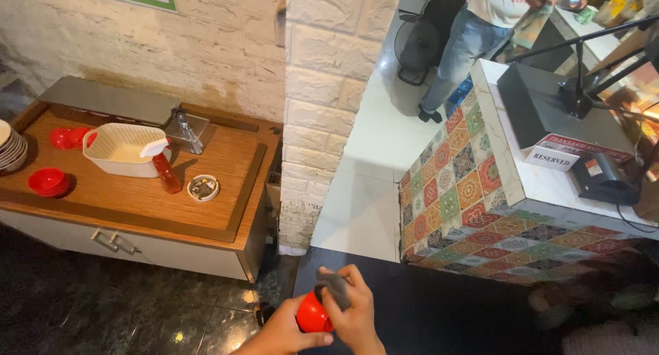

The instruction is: Clean small condiment containers using a cloth.

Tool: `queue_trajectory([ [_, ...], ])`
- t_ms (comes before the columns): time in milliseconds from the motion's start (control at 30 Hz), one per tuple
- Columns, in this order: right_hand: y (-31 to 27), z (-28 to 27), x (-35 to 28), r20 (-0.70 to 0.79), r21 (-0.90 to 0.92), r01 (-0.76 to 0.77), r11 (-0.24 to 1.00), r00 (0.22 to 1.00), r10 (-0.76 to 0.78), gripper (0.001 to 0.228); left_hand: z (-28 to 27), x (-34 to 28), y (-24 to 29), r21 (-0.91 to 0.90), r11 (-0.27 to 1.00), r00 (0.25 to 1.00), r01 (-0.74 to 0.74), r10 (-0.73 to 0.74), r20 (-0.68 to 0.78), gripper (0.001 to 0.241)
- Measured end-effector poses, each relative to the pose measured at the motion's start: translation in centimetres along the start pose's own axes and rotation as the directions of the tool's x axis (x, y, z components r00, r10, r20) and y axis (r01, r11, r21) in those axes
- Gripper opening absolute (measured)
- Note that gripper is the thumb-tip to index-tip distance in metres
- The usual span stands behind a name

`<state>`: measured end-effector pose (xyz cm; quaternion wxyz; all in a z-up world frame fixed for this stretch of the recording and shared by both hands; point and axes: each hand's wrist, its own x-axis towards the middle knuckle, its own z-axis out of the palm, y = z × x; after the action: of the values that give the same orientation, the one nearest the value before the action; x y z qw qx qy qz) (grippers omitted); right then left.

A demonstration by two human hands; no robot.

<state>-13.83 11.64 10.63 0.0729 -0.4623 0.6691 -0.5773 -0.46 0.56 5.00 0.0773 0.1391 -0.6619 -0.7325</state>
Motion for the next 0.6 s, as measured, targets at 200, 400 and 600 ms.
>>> queue_trajectory([
  [200,3.9,0.9,-1.6,-0.083,0.273,-0.279,0.920,0.946,0.312,0.030,-1.7,-0.1,-1.3,-0.174,0.981,0.992,0.087,-0.069,0.104,0.045],
  [400,4.3,4.7,-1.9,0.335,0.877,-0.475,-0.072,0.497,0.800,0.046,-1.2,1.4,2.2,-0.386,0.921,0.997,-0.048,0.024,-0.067,0.048],
  [600,3.7,2.9,-0.5,-0.022,0.753,-0.428,0.500,0.743,0.669,0.036,-1.4,0.6,1.1,-0.165,0.983,0.996,-0.075,0.067,-0.055,0.056],
])
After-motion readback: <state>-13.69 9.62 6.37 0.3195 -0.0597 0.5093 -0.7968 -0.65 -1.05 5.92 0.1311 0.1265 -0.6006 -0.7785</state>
